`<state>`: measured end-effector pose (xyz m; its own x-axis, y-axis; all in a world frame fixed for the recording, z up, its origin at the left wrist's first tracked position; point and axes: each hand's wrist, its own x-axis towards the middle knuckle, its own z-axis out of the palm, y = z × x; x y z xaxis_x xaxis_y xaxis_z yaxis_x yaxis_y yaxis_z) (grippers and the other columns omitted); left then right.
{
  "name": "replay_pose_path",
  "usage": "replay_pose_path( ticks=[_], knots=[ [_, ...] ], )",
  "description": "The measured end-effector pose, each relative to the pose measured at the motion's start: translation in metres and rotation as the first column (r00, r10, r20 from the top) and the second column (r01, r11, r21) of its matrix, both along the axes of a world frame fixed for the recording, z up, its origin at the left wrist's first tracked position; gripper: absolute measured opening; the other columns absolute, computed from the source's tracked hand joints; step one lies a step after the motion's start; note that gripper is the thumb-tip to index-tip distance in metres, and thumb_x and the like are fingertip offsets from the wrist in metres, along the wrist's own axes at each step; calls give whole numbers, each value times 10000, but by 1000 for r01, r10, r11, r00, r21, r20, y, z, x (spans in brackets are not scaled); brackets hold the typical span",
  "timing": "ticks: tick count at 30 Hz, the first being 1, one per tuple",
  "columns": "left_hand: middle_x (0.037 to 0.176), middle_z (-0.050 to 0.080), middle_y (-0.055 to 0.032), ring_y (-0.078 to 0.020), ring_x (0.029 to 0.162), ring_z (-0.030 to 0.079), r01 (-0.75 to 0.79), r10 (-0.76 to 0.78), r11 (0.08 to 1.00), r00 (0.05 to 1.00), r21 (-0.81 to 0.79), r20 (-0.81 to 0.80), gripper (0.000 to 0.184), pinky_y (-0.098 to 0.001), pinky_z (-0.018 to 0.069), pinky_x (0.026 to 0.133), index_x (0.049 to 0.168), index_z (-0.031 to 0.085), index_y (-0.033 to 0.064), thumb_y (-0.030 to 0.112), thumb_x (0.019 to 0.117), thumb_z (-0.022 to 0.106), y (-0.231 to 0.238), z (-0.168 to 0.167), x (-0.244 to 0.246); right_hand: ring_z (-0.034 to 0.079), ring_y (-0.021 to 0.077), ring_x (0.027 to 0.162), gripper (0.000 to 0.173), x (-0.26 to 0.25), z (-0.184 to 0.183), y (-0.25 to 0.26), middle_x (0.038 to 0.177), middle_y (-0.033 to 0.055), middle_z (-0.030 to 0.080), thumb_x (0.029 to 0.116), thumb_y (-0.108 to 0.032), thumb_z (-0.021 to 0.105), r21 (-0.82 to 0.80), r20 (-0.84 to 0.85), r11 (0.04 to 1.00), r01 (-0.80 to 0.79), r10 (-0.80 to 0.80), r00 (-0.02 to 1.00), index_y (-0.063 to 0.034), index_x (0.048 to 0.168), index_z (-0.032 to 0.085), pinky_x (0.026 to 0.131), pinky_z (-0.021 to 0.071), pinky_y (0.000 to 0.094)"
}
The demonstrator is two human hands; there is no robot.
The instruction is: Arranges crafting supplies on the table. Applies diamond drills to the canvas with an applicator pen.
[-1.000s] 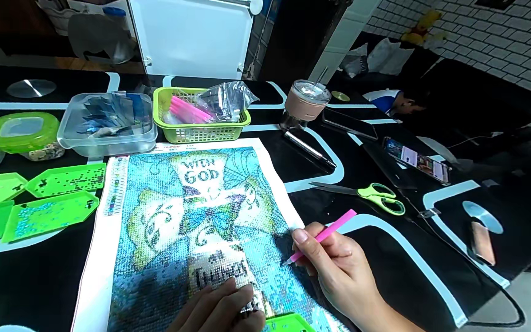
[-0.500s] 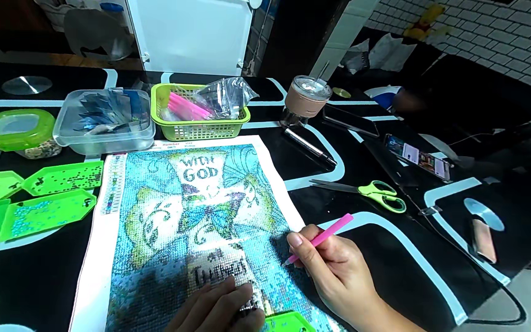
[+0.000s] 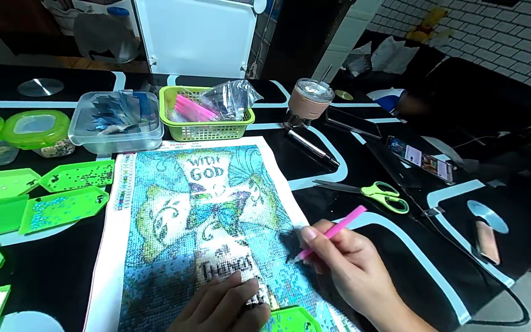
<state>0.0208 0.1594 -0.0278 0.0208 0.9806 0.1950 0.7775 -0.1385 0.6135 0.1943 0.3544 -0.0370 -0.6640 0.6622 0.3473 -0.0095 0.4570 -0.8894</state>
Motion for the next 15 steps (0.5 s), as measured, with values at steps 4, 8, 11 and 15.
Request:
replay_pose_path(
  ticks=[4,8,11,15],
  knots=[
    [1339,683,-129,-346,1318,590,-11,11,1000,1000,7,10,417,-472,456,1109,1215,735,105,393,913,742,-1,-1,1,624,-46,690,240,1,7,-28,758,-50,659,1086,-229,536,-17,-59,989,-145,144,988,-91,923,646,619,525,127],
    [1333,687,-129,-346,1315,594,-19,19,1000,1000,17,17,398,-487,464,1101,1189,744,111,391,907,749,0,-2,2,581,27,644,270,0,3,-44,709,68,603,1073,-173,557,118,1,969,-215,217,976,8,880,610,605,484,156],
    [1331,687,-125,-338,1319,592,-29,28,999,1000,28,13,384,-483,466,1101,1173,745,114,393,910,747,0,-3,2,580,56,642,275,0,-1,-46,703,81,593,1069,-163,561,162,15,959,-233,234,972,8,858,605,613,483,172],
    [1320,693,-120,-330,1312,599,-35,36,999,999,42,-6,369,-472,468,1099,1155,745,113,389,909,745,0,-4,3,577,64,641,274,0,-2,-47,697,83,593,1066,-162,563,185,28,954,-236,235,972,6,855,607,616,477,176]
  ],
)
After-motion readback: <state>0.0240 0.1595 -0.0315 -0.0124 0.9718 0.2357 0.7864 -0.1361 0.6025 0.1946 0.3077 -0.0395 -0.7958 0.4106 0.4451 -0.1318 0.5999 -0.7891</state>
